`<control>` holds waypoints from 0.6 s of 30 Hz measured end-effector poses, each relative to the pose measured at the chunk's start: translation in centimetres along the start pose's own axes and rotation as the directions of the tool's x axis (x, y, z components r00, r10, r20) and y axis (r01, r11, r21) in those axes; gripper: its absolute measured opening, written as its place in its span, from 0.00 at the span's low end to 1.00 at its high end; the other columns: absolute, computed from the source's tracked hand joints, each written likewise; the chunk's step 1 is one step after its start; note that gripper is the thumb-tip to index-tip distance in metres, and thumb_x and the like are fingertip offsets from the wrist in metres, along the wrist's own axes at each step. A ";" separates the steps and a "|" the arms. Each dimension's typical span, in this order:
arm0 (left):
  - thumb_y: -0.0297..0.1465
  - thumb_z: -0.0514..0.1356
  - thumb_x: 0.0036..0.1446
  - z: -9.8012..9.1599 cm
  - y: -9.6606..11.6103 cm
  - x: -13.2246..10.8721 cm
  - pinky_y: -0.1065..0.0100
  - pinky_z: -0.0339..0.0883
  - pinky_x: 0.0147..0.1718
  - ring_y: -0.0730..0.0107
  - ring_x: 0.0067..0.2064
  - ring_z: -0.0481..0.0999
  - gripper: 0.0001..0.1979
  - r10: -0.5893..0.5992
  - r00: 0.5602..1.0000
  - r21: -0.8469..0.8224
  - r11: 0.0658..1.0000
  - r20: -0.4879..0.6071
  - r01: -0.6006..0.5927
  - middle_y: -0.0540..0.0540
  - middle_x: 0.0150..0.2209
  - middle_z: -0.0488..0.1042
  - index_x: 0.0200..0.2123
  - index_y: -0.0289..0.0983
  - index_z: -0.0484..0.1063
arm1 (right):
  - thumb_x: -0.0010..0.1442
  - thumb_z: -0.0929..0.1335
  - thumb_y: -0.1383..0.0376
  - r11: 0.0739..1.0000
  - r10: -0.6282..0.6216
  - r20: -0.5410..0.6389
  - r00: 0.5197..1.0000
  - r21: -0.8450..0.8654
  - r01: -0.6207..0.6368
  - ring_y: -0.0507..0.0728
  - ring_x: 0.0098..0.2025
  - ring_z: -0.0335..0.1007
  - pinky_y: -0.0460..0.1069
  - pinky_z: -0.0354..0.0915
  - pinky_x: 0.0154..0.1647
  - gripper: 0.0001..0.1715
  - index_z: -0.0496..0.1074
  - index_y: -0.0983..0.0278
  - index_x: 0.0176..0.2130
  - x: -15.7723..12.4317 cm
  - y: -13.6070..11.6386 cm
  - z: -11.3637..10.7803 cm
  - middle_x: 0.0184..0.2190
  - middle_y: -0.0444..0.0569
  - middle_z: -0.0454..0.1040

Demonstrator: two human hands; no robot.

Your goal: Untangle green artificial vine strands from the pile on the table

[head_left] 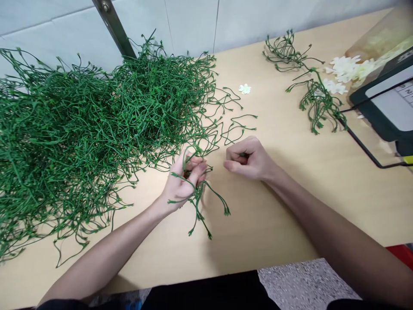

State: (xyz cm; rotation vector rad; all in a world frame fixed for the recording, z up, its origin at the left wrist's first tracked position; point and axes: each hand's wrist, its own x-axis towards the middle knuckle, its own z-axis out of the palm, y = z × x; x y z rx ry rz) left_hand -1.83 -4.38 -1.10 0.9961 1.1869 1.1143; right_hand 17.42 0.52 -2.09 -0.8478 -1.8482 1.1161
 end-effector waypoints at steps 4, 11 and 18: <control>0.44 0.68 0.50 0.0 0.2 0.1 0.76 0.60 0.19 0.80 0.19 0.62 0.20 -0.009 0.992 -0.005 1.000 0.127 0.010 0.57 0.18 0.67 0.36 0.37 0.65 | 0.56 0.68 0.61 0.993 0.004 -0.078 0.997 0.121 0.006 0.51 0.25 0.65 0.47 0.63 0.25 0.10 0.73 0.65 0.29 0.0 0.5 0.2 0.24 0.46 0.71; 0.46 0.65 0.55 -0.8 -0.6 0.5 0.74 0.65 0.24 0.76 0.24 0.71 0.20 0.027 0.976 -0.021 1.000 0.215 -0.023 0.50 0.26 0.74 0.39 0.35 0.69 | 0.59 0.69 0.56 0.955 -0.174 -0.265 0.948 -0.279 0.097 0.64 0.62 0.64 0.62 0.59 0.64 0.26 0.72 0.61 0.55 0.5 0.7 1.2 0.56 0.55 0.72; 0.44 0.68 0.52 -0.5 -0.1 0.4 0.72 0.68 0.25 0.77 0.24 0.70 0.18 0.164 0.978 0.030 0.985 0.131 -0.169 0.50 0.29 0.70 0.34 0.35 0.71 | 0.59 0.69 0.62 0.899 -0.315 -0.232 0.920 -0.384 0.211 0.57 0.33 0.68 0.57 0.66 0.42 0.12 0.72 0.61 0.25 0.1 0.1 1.1 0.29 0.50 0.75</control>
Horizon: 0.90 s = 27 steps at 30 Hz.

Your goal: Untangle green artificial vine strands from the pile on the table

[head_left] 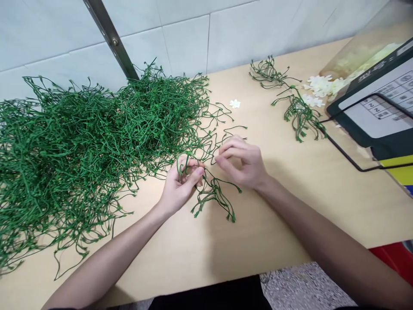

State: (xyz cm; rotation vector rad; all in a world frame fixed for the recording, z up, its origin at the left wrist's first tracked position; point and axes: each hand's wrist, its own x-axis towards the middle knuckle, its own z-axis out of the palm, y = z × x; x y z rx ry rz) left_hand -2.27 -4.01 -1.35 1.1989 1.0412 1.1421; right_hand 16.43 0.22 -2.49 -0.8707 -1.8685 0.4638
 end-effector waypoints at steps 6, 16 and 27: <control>0.45 0.67 0.53 -0.1 0.1 0.0 0.73 0.66 0.25 0.77 0.25 0.68 0.18 0.025 1.000 0.069 0.997 -0.004 -0.024 0.50 0.28 0.70 0.35 0.35 0.73 | 0.59 0.69 0.65 0.987 -0.090 0.216 0.972 0.150 0.058 0.55 0.35 0.66 0.55 0.64 0.41 0.09 0.74 0.62 0.26 -0.1 -0.5 0.6 0.30 0.48 0.76; 0.40 0.65 0.56 -0.4 -0.3 -0.2 0.73 0.65 0.26 0.75 0.27 0.72 0.15 -0.047 0.998 0.000 0.999 0.036 0.047 0.51 0.28 0.71 0.39 0.36 0.70 | 0.55 0.74 0.57 0.671 0.417 0.444 0.793 0.437 -0.598 0.53 0.38 0.76 0.52 0.73 0.44 0.13 0.79 0.67 0.33 0.5 -0.4 -0.3 0.41 0.53 0.79; 0.41 0.69 0.51 0.0 0.5 -0.1 0.75 0.65 0.20 0.77 0.23 0.70 0.17 -0.129 0.990 -0.027 0.991 0.062 0.131 0.49 0.28 0.75 0.35 0.36 0.71 | 0.53 0.76 0.60 0.083 0.435 0.692 0.576 0.607 -0.791 0.50 0.33 0.78 0.46 0.74 0.40 0.13 0.76 0.68 0.32 0.4 -0.4 -0.2 0.31 0.47 0.80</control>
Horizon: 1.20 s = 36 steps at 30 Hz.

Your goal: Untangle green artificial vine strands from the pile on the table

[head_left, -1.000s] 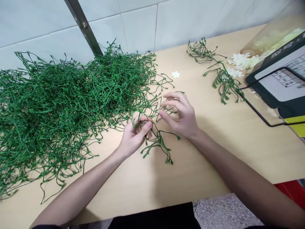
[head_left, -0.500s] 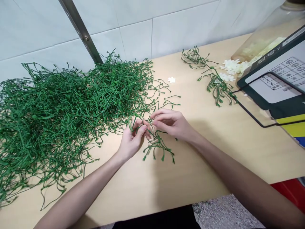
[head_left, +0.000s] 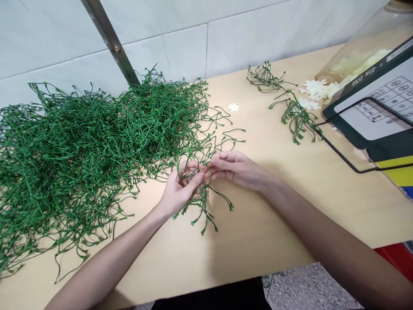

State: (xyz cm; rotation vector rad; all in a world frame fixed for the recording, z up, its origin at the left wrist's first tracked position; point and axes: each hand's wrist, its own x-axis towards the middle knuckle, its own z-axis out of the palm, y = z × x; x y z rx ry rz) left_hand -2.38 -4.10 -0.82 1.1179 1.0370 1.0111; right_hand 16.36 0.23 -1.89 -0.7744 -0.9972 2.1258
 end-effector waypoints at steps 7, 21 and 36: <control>0.38 0.70 0.49 -0.1 -0.3 0.1 0.73 0.70 0.27 0.75 0.28 0.75 0.16 0.079 0.997 0.028 0.996 -0.008 -0.079 0.47 0.32 0.77 0.35 0.34 0.73 | 0.52 0.76 0.65 0.995 0.090 0.013 0.996 0.039 -0.090 0.46 0.29 0.73 0.41 0.71 0.32 0.09 0.76 0.68 0.29 -0.1 -0.7 -0.2 0.27 0.45 0.78; 0.38 0.71 0.49 -0.2 -0.7 -0.1 0.74 0.57 0.20 0.79 0.21 0.64 0.14 0.048 0.999 0.121 0.991 0.026 -0.051 0.51 0.23 0.70 0.32 0.34 0.74 | 0.57 0.73 0.57 0.895 0.029 0.062 0.998 -0.446 0.001 0.45 0.19 0.55 0.43 0.51 0.18 0.15 0.80 0.67 0.36 -0.8 -1.1 0.2 0.20 0.41 0.71; 0.45 0.62 0.59 -0.3 -1.2 -0.3 0.75 0.50 0.19 0.81 0.19 0.59 0.18 0.036 0.996 0.050 0.998 0.087 -0.041 0.56 0.18 0.62 0.34 0.35 0.66 | 0.55 0.64 0.66 0.236 -0.375 0.170 0.911 -0.933 0.271 0.48 0.22 0.53 0.46 0.51 0.25 0.12 0.69 0.66 0.21 -0.9 -0.1 0.5 0.18 0.41 0.63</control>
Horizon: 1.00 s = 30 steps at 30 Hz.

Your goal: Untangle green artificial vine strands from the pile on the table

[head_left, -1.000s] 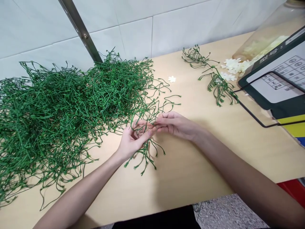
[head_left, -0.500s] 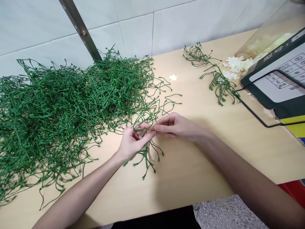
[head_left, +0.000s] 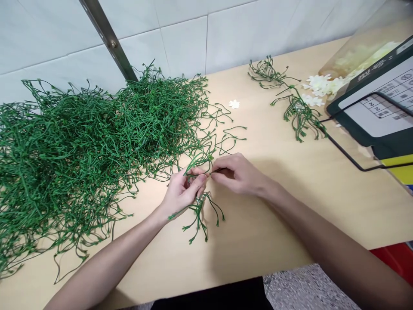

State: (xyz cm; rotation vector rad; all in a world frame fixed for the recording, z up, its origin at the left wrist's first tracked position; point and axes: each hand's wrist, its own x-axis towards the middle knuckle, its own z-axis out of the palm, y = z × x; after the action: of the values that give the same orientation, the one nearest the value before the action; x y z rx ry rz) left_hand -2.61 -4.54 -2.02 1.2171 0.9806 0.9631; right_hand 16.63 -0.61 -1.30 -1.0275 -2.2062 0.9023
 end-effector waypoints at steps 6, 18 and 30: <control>0.47 0.64 0.55 0.1 0.7 0.2 0.75 0.54 0.20 0.81 0.18 0.61 0.21 0.007 0.998 -0.017 1.000 -0.054 -0.008 0.57 0.17 0.63 0.30 0.36 0.63 | 0.60 0.64 0.62 0.997 -0.034 -0.177 0.984 0.060 0.045 0.48 0.20 0.48 0.47 0.47 0.22 0.24 0.58 0.64 0.16 0.1 1.8 -0.5 0.15 0.40 0.53; 0.46 0.66 0.53 0.3 0.4 0.5 0.77 0.55 0.16 0.81 0.17 0.62 0.20 0.005 0.998 -0.066 0.998 -0.066 -0.009 0.57 0.17 0.65 0.32 0.36 0.65 | 0.55 0.74 0.64 0.952 -0.059 -0.360 0.931 0.261 0.161 0.57 0.41 0.75 0.53 0.72 0.42 0.04 0.79 0.62 0.34 0.1 -0.5 -0.3 0.42 0.53 0.78; 0.43 0.67 0.53 0.0 0.2 -0.3 0.76 0.51 0.14 0.82 0.15 0.59 0.17 0.074 0.995 0.022 0.997 -0.062 -0.073 0.52 0.17 0.68 0.29 0.34 0.71 | 0.59 0.70 0.62 0.903 0.102 0.076 0.992 0.411 -0.124 0.47 0.24 0.63 0.43 0.58 0.23 0.08 0.73 0.66 0.32 0.1 -1.0 -0.1 0.23 0.42 0.71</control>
State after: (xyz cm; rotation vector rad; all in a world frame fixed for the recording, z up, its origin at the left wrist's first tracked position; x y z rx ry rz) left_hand -2.67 -4.83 -1.81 1.2528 1.0023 1.0569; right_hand 16.20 -1.01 -0.45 -0.9357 -1.8879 1.3938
